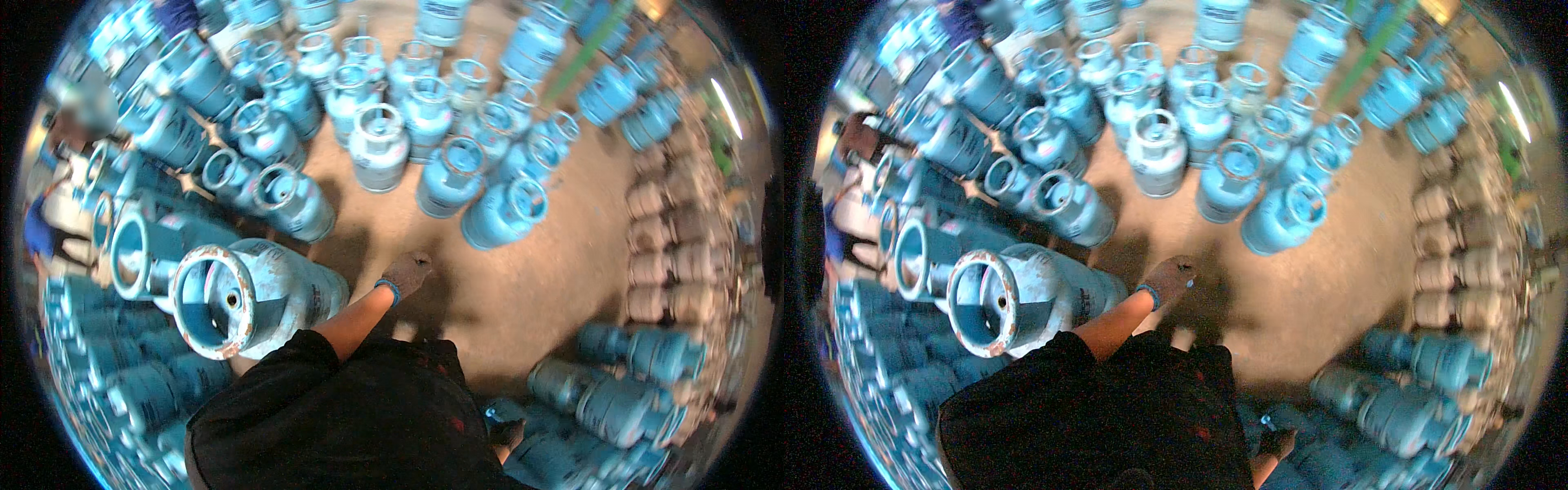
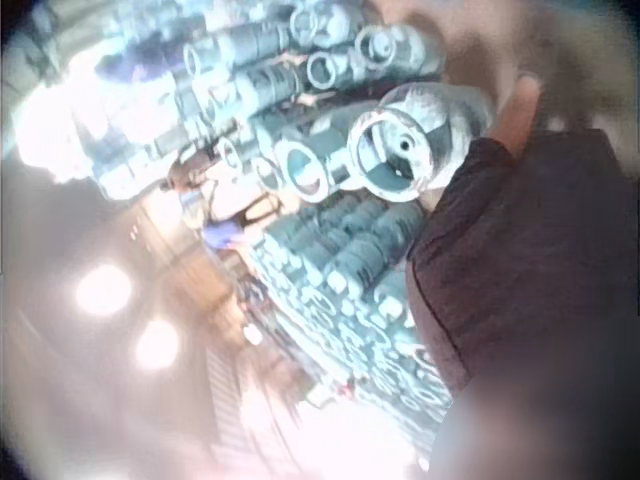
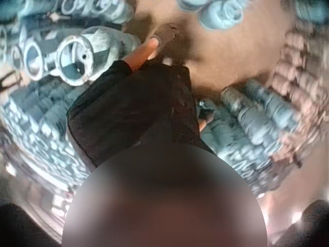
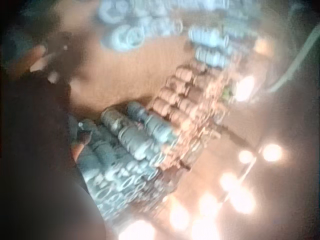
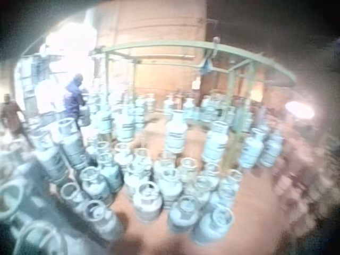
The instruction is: The person repeatedly picks up light blue gas cylinders, inserts metal handles into the valve openings, and places the cylinders upright in rows. The person also moves cylinders to different locations within the warehouse and retrieves handles from a nearby pile.
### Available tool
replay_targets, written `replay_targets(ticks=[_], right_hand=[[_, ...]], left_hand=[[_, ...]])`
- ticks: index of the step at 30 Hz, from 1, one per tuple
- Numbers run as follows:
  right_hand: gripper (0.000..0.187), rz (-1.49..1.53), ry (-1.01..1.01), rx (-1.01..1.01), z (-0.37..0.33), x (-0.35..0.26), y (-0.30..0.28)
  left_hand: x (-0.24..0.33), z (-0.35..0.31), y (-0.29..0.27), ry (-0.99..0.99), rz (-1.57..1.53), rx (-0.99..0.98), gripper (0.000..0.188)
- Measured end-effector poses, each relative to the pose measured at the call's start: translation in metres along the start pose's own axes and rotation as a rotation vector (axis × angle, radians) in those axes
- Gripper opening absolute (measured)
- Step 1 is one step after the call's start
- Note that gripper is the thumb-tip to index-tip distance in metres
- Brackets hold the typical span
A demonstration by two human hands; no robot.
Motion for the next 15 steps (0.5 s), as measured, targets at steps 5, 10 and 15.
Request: replay_targets(ticks=[5, 10, 15], right_hand=[[0.039, 0.419, -0.240, -0.069, 0.156, -0.036, -0.046], [0.034, 0.874, 0.042, -0.333, 0.311, -0.149, -0.127], [0.041, 0.631, -0.710, -0.369, 0.413, -0.264, -0.203]], left_hand=[[-0.030, 0.021, -0.041, -0.215, 0.011, 0.083, 0.020], [-0.021, 0.024, -0.069, -0.701, -0.889, 0.457, 0.019], [0.010, 0.002, -0.130, -0.658, -0.879, 0.846, 0.014]])
Point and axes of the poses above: each hand's wrist, its own z-axis towards the middle knuckle, its own y-axis out of the palm, x = y × z, the point moved 1 cm from there along z, towards the middle knuckle, and after that the axes turned 12 degrees about -y, right-handed, at the moved point
